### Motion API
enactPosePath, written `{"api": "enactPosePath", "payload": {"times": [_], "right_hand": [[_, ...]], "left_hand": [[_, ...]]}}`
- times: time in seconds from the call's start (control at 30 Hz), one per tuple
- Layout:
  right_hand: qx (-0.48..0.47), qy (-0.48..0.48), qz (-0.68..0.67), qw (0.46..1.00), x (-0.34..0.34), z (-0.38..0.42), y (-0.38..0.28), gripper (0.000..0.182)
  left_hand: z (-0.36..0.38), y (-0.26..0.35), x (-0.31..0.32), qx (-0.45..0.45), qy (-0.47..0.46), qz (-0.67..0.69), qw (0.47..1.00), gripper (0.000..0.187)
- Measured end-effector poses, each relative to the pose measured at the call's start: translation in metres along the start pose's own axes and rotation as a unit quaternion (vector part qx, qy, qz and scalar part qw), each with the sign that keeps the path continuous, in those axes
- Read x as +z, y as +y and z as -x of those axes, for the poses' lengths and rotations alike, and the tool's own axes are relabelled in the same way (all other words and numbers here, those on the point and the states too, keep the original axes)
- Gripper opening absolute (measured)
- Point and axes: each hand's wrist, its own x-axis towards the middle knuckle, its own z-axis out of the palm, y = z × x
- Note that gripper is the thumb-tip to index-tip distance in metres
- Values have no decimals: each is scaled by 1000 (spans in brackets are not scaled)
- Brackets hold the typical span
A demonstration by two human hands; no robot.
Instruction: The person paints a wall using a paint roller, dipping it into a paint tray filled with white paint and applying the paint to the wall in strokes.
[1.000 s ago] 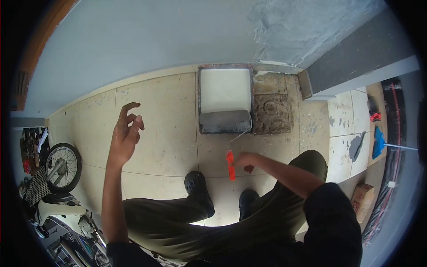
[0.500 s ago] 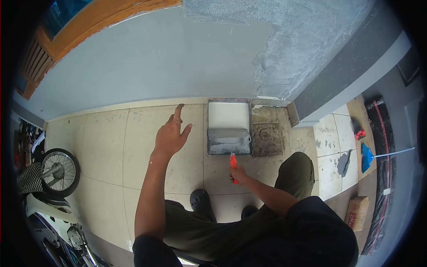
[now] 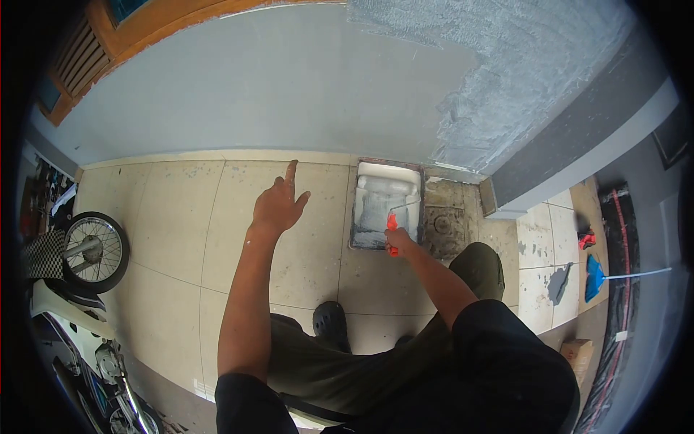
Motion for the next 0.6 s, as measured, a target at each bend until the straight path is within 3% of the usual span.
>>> {"api": "enactPosePath", "payload": {"times": [0.03,0.17,0.6], "right_hand": [[-35,16,23,999,1,4,-9,21],[-12,-5,5,1000,2,-1,-31,25],[-31,2,0,1000,-2,16,-11,26]], "left_hand": [[1,2,-2,3,-14,-14,1000,76],[4,-1,-1,-5,-48,-48,998,78],[-5,-14,13,-8,-65,-45,997,79]]}}
